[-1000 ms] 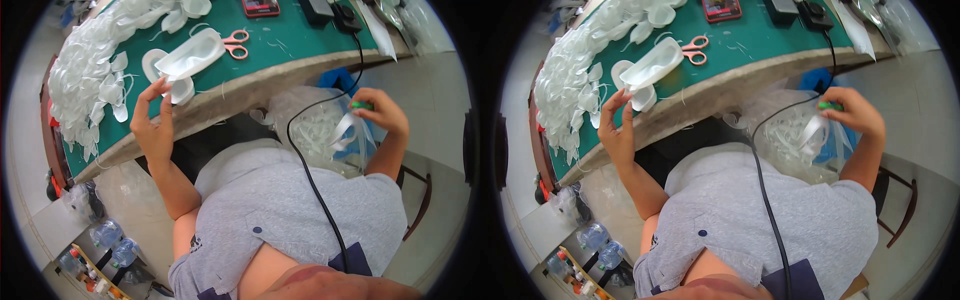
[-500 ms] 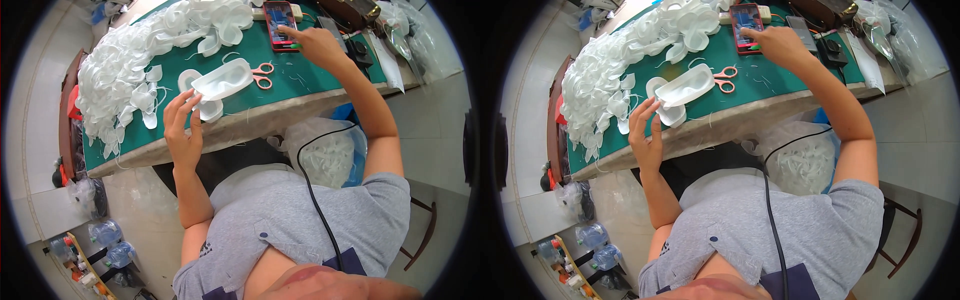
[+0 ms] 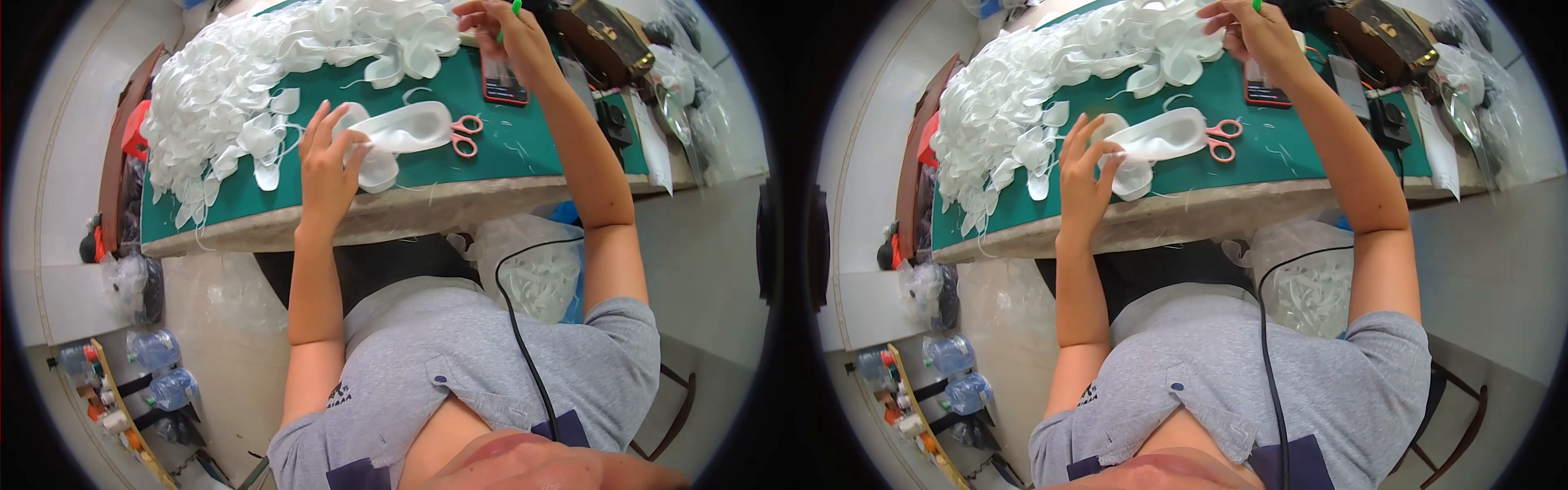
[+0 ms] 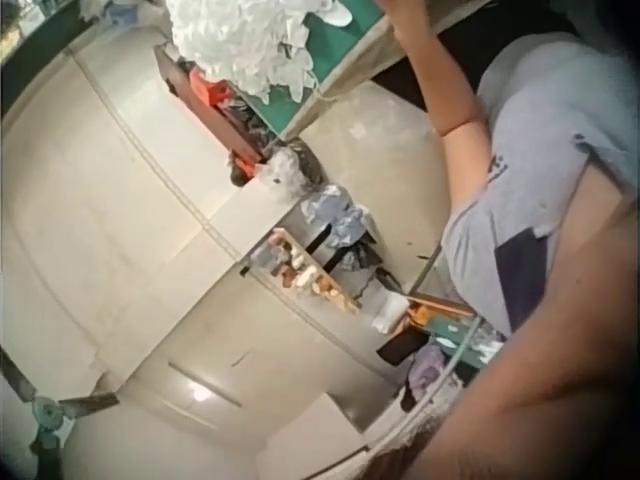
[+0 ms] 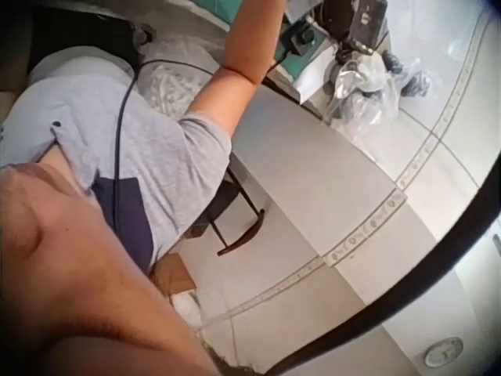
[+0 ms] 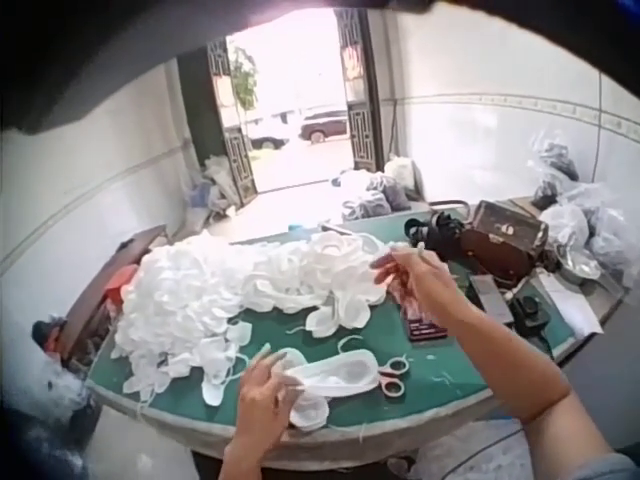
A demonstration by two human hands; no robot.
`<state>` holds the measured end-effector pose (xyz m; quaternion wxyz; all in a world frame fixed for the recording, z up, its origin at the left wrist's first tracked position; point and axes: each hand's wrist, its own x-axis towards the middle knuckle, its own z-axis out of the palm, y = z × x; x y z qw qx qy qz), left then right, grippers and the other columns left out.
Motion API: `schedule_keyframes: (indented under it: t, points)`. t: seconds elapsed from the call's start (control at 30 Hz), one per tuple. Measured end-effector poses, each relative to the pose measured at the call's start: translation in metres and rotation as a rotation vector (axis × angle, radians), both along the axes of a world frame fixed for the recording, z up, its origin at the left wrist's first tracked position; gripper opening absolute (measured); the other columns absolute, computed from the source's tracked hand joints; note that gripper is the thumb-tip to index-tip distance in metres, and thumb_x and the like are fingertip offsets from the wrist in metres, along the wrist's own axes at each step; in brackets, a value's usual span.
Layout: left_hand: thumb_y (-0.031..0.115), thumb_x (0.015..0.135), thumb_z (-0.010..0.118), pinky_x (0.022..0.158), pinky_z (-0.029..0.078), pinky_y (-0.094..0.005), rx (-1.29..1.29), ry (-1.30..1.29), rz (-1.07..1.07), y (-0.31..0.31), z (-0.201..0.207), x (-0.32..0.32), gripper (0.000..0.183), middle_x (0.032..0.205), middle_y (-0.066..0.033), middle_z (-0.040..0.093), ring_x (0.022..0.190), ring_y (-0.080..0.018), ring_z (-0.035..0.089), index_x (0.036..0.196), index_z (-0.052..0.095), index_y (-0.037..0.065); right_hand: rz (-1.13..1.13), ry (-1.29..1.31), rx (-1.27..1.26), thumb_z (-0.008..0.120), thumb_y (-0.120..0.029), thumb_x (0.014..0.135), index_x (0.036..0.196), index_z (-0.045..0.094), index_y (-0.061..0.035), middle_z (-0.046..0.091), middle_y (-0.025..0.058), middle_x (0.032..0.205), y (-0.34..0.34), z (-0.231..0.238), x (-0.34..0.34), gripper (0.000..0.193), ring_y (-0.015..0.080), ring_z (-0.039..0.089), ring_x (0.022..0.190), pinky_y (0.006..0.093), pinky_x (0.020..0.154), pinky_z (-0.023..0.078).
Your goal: Inspecting and trimming excess threads from white fabric bra cups using scissors and a cleaning tool.
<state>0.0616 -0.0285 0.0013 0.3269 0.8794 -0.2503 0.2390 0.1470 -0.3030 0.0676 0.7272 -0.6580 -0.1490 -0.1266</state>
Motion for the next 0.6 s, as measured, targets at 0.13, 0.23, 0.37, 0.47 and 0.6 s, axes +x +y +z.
schedule_keyframes:
  t: [0.13,0.23,0.37,0.47,0.6]
  points:
    - [0.009,0.085,0.065,0.091,0.043,-0.0331,-0.414,0.204,-0.125,0.003,-0.001,0.005,0.007,0.101,-0.0095,0.067,0.103,-0.0236,0.060,0.088,0.061,0.004,0.426,0.495,0.479,0.059,-0.029,0.091,0.090,0.064,0.0049,0.065,0.0122,0.080,0.024,-0.006,-0.002,0.034,0.0186,0.059,0.068,0.0333,0.066,0.050]
    - [0.019,0.094,0.059,0.068,0.046,-0.0217,-1.280,0.746,-0.281,-0.001,0.003,-0.003,0.016,0.090,-0.0004,0.064,0.074,-0.0043,0.057,0.096,0.060,0.003,0.733,0.328,0.450,0.046,-0.038,0.098,0.093,0.061,-0.0009,0.057,0.0026,0.070,0.032,-0.048,0.001,0.040,0.0099,0.053,0.060,0.0228,0.048,0.041]
    - [0.022,0.096,0.055,0.065,0.048,-0.0212,-1.372,0.765,-0.296,-0.003,0.000,-0.018,0.020,0.090,-0.0014,0.064,0.076,-0.0055,0.059,0.101,0.060,0.003,0.290,-0.119,-0.217,0.048,-0.028,0.099,0.094,0.060,-0.0001,0.061,0.0056,0.085,0.051,-0.043,-0.028,0.031,0.0102,0.055,0.068,0.0218,0.060,0.043]
    - [0.024,0.097,0.053,0.070,0.051,-0.0242,-1.323,0.768,-0.321,-0.006,-0.002,-0.024,0.023,0.093,-0.0023,0.063,0.079,-0.0075,0.060,0.103,0.060,0.003,0.275,-0.360,-0.263,0.051,-0.021,0.097,0.097,0.061,0.0005,0.061,0.0083,0.097,0.071,-0.040,-0.047,0.023,0.0126,0.057,0.079,0.0236,0.069,0.045]
    - [0.020,0.096,0.054,0.089,0.051,-0.0344,-1.512,0.882,-0.535,-0.010,0.009,-0.034,0.036,0.112,-0.0130,0.062,0.102,-0.0192,0.062,0.122,0.046,-0.004,0.200,-0.591,-0.513,0.063,-0.009,0.087,0.101,0.061,-0.0004,0.060,0.0120,0.104,0.080,-0.037,-0.060,0.017,0.0192,0.058,0.087,0.0279,0.076,0.047]
